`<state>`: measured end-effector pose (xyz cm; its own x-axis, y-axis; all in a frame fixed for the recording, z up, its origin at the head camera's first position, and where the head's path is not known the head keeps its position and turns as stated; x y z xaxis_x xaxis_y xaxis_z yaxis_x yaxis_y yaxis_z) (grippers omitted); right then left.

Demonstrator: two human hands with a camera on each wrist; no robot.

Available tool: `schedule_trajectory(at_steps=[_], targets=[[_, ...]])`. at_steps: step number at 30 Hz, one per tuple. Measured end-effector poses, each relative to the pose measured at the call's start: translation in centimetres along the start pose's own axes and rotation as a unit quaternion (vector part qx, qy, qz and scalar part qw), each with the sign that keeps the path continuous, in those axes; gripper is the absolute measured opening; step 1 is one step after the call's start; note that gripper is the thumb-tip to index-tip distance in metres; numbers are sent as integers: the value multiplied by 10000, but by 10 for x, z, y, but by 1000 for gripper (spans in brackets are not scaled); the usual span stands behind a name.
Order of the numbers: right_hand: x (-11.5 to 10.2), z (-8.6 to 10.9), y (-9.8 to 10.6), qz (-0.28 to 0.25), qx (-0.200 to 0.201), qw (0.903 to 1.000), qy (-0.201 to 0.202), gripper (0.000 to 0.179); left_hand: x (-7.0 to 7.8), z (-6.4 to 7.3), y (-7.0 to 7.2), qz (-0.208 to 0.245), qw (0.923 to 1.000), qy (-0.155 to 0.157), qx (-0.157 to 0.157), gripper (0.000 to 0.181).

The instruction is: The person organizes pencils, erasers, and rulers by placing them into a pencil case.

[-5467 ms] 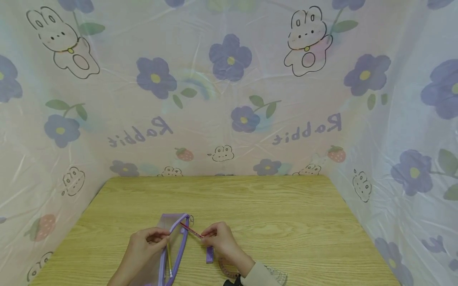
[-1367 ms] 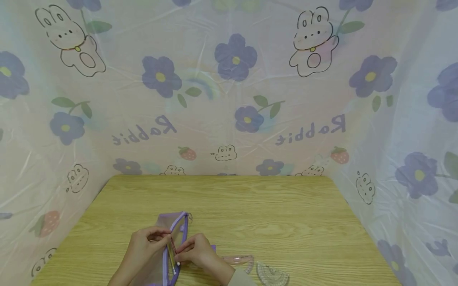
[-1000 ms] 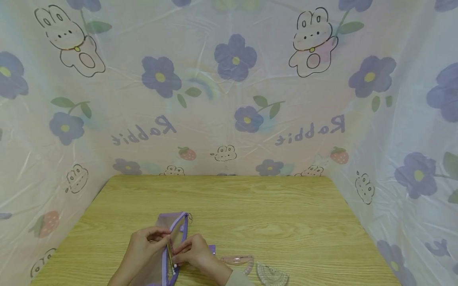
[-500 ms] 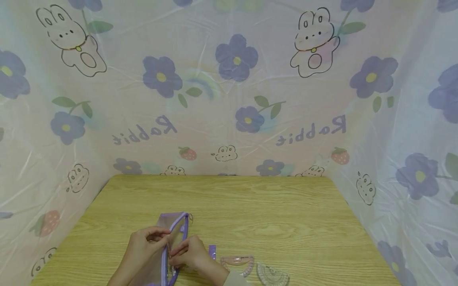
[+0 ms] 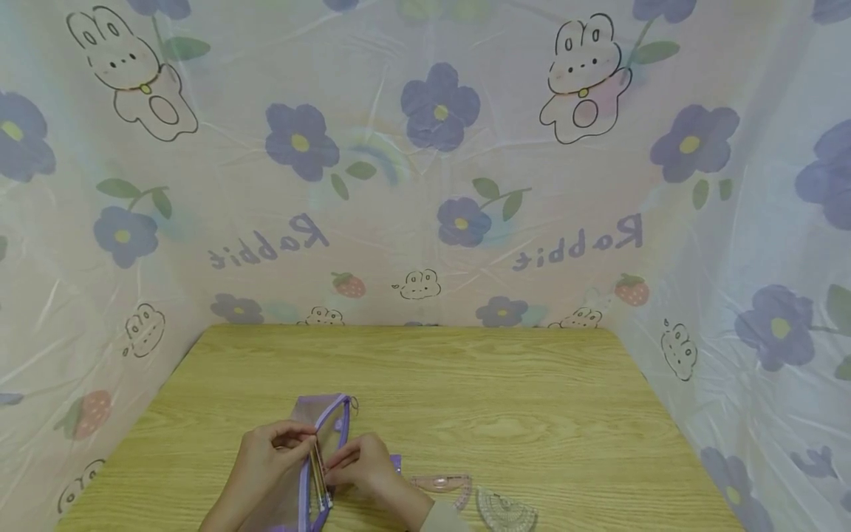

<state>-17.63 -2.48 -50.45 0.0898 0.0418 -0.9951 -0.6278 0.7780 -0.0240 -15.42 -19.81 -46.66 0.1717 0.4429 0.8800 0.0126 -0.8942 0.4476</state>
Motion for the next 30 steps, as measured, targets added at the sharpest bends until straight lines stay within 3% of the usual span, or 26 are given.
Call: schedule_trajectory(at_steps=[12, 30], targets=[[-4, 6, 24, 136, 75, 9997, 176, 15, -1, -1, -3, 103, 9999, -47, 41, 12], [-19, 24, 64, 334, 139, 9993, 99, 25, 0, 1, -3, -2, 10000, -54, -25, 11]])
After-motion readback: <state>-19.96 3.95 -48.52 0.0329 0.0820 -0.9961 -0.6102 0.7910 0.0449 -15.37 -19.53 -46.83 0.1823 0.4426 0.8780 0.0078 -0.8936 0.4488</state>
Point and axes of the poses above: each hand's wrist, its own z-axis away from the middle knuckle, its own y-axis out of the back of the hand, x = y × z, the point moved 2 cm from there along -z, towards the middle knuckle, and after that the axes turned 11 degrees about -x, right-handed, at the moved point
